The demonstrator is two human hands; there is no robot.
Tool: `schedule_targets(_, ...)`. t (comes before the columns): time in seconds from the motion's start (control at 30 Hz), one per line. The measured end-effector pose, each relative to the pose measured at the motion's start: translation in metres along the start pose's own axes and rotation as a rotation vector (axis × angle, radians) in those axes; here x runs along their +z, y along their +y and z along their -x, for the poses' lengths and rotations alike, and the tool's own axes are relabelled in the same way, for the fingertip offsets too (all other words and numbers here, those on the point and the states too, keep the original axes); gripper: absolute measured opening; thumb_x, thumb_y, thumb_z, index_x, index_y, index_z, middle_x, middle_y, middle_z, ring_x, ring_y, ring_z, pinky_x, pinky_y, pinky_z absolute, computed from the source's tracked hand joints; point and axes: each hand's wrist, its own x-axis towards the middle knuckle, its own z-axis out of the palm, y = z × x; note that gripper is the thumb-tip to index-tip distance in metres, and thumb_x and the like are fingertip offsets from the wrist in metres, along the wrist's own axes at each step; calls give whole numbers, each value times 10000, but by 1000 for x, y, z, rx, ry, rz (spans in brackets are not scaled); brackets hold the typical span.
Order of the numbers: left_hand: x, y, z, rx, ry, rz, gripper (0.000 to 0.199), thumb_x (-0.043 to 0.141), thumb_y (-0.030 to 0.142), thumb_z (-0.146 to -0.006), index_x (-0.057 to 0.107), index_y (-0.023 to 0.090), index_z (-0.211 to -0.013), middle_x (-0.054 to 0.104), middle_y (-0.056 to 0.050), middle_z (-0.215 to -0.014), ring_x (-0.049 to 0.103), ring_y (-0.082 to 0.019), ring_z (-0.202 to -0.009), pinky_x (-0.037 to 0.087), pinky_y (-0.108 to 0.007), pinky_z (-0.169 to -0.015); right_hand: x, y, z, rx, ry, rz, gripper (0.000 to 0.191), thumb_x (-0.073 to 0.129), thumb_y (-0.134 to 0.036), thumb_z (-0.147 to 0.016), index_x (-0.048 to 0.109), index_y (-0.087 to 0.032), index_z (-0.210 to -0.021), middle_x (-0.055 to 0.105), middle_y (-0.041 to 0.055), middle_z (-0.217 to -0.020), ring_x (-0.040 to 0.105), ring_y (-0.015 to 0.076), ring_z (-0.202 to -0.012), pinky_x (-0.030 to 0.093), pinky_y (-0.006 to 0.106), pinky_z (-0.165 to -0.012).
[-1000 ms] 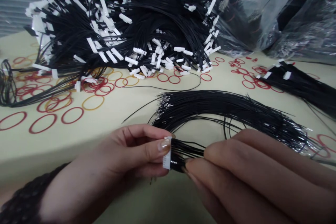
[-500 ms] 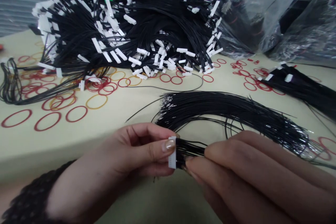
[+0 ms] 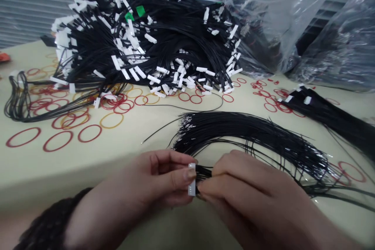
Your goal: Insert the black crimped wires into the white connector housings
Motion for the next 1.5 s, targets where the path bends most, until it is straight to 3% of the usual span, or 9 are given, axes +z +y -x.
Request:
schedule_targets(0.1,1,1,3,0,26,-140,92,699,177,-659,651,130,-722,622,17,-621,557,-49,-551,457,-113,-555,-9,11,-8,133,-36,-192,58,564,-181,-764,604,-214,-791,568,-28,-723,519,65,-641,418,162,-550)
schedule_targets(0.17,1,2,5,5,33,-206,93,692,202,-661,641,131,-690,611,22,-604,555,-59,-547,470,-130,-543,-10,23,-16,195,-1,-142,98,524,-177,-795,617,-198,-815,584,-3,-780,536,77,-708,434,178,-618)
schedule_targets(0.23,1,2,7,15,10,-273,114,681,236,-667,635,136,-696,607,17,-585,555,-76,-537,476,-146,-495,-6,37,-25,186,44,26,147,495,-176,-810,638,-176,-840,597,32,-838,535,121,-785,440,247,-705)
schedule_targets(0.4,1,2,9,7,3,-369,149,654,264,-686,612,132,-743,593,15,-516,545,-88,-470,458,-152,-415,14,56,-40,22,-142,194,214,493,-233,-820,619,-176,-983,575,57,-982,491,180,-919,409,340,-828)
schedule_targets(0.57,1,2,9,-20,10,-334,131,641,249,-701,586,130,-693,628,5,-527,539,-64,-419,457,-145,-432,12,53,-37,102,-86,175,127,460,-150,-823,581,-133,-787,574,57,-866,505,160,-842,421,309,-772)
schedule_targets(0.77,-2,2,4,13,21,-302,131,640,254,-708,595,131,-700,632,0,-516,565,-81,-446,464,-160,-465,-1,54,-25,146,1,-64,104,484,-163,-820,583,-164,-852,634,8,-854,570,95,-786,440,212,-730)
schedule_targets(1.03,-7,3,2,29,25,-228,99,655,262,-707,620,170,-696,652,11,-532,597,-90,-475,455,-144,-472,-4,43,-23,151,-8,-193,111,471,-123,-816,572,-168,-804,585,-19,-755,530,52,-690,413,153,-629)
schedule_targets(1.3,-11,2,0,41,2,-63,83,675,249,-700,637,175,-695,663,10,-559,612,-79,-511,451,-116,-511,-27,15,-10,130,67,-53,129,569,-111,-732,626,-218,-777,549,-23,-704,510,44,-590,413,135,-479)
schedule_targets(1.5,-9,4,1,45,-28,10,53,669,226,-711,661,174,-715,664,4,-587,608,-79,-540,448,-109,-505,-18,1,-1,73,193,107,87,631,-197,-695,645,-255,-759,587,-32,-636,512,61,-485,442,138,-386)
